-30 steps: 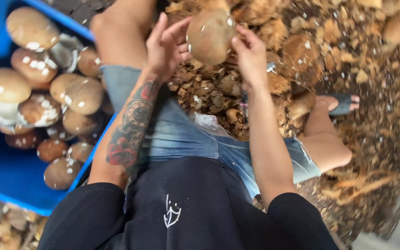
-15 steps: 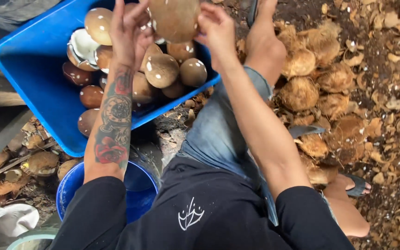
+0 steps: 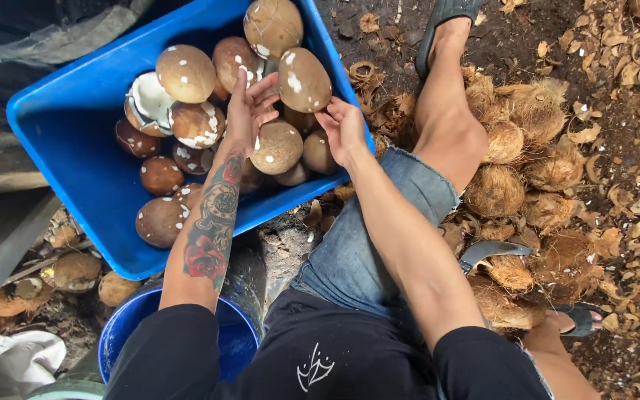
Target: The person sits on the ground and uses a large knife to peel the fibrous husk off coconuts. They hold the coconut in one hand and strike or scrape the husk with the knife, placing the peeled coconuts into a blue bin.
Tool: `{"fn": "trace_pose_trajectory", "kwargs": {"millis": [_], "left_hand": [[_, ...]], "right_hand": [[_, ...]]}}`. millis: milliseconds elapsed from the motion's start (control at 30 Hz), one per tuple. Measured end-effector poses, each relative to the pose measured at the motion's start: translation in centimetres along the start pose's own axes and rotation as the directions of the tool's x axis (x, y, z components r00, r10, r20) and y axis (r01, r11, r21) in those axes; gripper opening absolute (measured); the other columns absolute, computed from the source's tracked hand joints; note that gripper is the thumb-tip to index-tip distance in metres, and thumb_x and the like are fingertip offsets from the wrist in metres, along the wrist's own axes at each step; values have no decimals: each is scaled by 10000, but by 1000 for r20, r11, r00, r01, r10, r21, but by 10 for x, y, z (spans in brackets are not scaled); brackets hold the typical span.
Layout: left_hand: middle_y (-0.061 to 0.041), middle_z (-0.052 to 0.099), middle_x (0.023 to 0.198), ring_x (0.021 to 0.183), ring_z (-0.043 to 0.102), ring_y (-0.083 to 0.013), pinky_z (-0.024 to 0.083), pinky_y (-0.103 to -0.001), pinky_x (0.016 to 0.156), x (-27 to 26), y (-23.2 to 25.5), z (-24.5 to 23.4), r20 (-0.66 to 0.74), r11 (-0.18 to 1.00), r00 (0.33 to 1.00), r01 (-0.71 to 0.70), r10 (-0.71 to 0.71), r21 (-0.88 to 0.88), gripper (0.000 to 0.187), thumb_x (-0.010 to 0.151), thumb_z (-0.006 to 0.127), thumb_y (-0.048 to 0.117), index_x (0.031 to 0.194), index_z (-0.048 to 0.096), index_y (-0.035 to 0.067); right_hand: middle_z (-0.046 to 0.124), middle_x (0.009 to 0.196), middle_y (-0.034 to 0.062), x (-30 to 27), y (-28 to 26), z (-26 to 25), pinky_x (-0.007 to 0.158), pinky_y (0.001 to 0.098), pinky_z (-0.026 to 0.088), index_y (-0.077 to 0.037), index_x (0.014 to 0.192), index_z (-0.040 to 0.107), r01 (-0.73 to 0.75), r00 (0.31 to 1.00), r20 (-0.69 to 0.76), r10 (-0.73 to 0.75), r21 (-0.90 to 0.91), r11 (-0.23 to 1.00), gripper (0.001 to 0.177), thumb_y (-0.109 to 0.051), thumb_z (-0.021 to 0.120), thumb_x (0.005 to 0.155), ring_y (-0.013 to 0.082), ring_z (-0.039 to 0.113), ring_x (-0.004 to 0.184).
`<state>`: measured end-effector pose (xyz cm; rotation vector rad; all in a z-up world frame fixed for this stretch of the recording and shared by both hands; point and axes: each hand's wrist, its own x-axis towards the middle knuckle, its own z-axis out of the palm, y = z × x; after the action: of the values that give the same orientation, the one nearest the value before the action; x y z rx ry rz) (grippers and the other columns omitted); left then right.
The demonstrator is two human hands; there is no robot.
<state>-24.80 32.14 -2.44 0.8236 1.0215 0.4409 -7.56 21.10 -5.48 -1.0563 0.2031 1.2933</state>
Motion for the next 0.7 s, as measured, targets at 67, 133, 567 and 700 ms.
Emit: {"fn": "trace_pose_trajectory", "kwargs": {"millis": [67,133,567,700], "left_hand": [[-79,649,1538,1343,625,-199,494,-320,982,0,2,6,24,1000,999,-21,21,12,978,835,306,784,1470,642,120],[-82,653,1527,1377,605,-206,473,-345,1030,-4,3,10,48,999,998,-34,33,26,948,863,302,767,1457,650,116],[-25,796,916,797,795,-152,574,-213,610,35,36,50,-155,887,898,-356,412,293,139,925,740,301,975,781,177],[-65,810,1061,942,831,-178,642,-261,765,-14,75,163,250,753,791,-609,558,249,102,988,786,208,1073,773,152]], "right_hand": [[655,1409,241,2,2,0,1188,421,493,145,1346,586,25,1000,-16,-25,52,998,544,76,459,821,274,658,1118],[594,1508,259,2,7,-5,1253,488,443,165,1350,572,48,998,-39,-44,106,993,559,83,466,807,367,601,1366],[740,1064,223,-58,-109,-51,853,446,708,0,1169,708,401,914,-55,-401,-1,916,327,-13,731,844,351,796,934],[777,1108,224,-166,-217,-126,795,388,756,-39,1131,709,704,705,-72,-705,-42,709,197,-9,624,956,333,839,939]]}}
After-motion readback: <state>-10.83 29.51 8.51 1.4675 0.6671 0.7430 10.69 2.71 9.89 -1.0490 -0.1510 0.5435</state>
